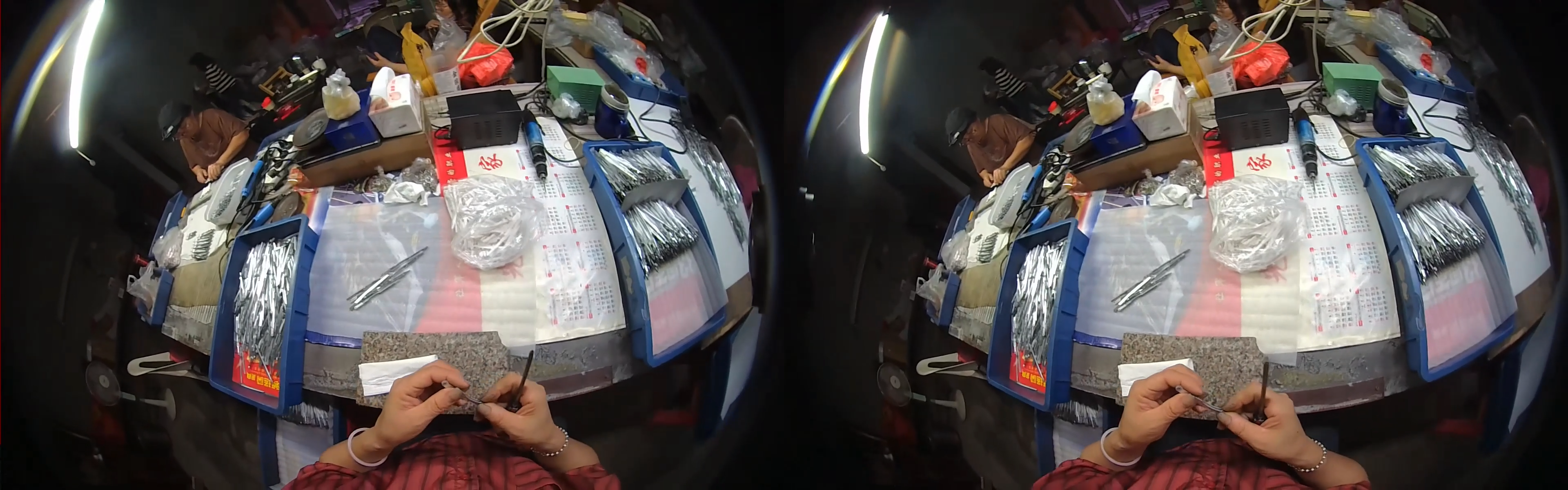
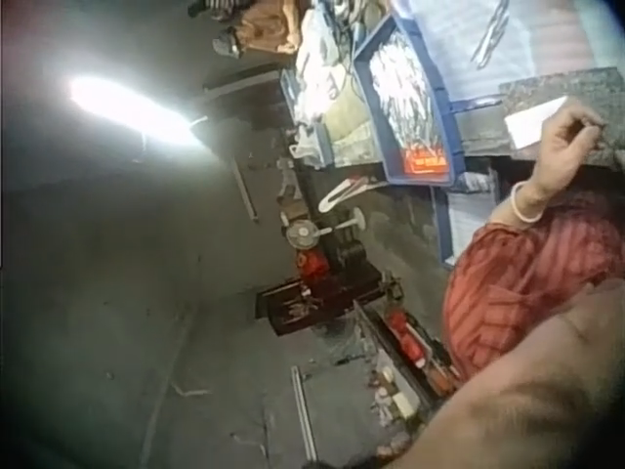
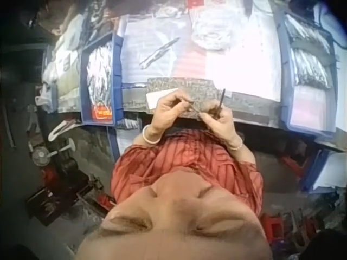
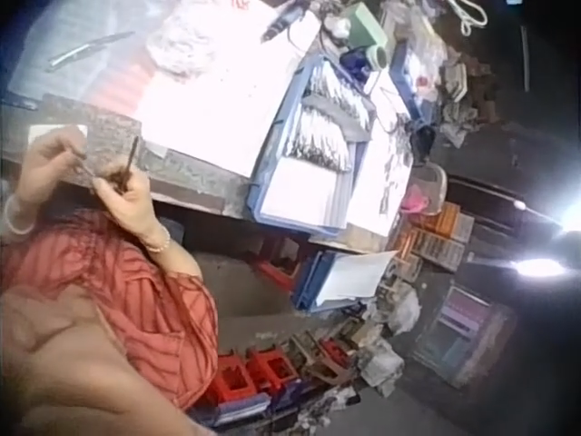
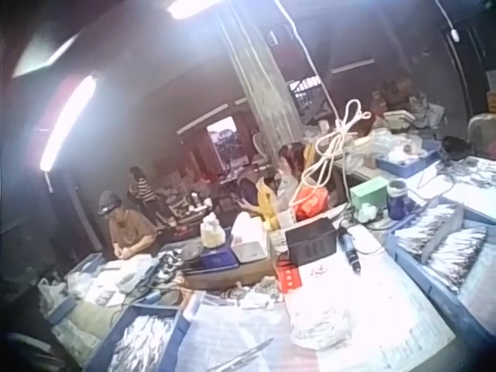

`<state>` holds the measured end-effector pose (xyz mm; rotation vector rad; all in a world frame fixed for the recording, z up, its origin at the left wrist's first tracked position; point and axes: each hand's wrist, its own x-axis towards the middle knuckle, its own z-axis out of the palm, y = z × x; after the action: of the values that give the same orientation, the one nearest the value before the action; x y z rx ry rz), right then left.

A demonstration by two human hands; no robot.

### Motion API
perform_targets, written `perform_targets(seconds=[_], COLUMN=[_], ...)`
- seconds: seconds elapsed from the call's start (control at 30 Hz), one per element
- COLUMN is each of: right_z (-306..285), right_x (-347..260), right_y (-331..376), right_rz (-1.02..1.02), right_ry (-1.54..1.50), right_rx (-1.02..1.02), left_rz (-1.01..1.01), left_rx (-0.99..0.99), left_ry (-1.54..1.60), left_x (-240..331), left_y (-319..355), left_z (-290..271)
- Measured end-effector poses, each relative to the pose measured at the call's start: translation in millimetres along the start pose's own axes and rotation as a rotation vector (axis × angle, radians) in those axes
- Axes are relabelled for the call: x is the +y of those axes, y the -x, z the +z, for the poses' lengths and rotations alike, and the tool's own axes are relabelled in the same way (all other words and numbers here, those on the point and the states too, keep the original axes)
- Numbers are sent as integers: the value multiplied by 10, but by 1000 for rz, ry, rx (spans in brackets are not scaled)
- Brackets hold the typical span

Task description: The worker uses a hand tool to mark or punch indents into small metal strips on a stone block at a workbench.

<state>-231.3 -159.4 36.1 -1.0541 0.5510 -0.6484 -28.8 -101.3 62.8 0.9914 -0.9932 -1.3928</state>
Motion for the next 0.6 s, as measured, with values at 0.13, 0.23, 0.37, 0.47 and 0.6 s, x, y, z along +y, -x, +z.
perform_targets(seconds=[0.13, 0.23, 0.37, 0.47, 0.6], right_z=[-47, -90, -74, -22, -623], right_x=[-92, -139, -512, -759, -489], right_y=[-6, -30, -339, -970, -1910], right_rz=[35, -63, -248, -438, -519], right_ry=[254, 401, 626, 1097, 1646], right_rx=[-60, 27, 205, 317, 320], left_rz=[27, 88, 115, 80, 40], left_rx=[1, 54, 132, 195, 145], left_ry=[27, 62, 94, 98, 2], left_x=[-26, -128, -134, -138, -40], left_y=[58, 218, 517, 744, 903], left_z=[4, -138, -388, -461, -408])
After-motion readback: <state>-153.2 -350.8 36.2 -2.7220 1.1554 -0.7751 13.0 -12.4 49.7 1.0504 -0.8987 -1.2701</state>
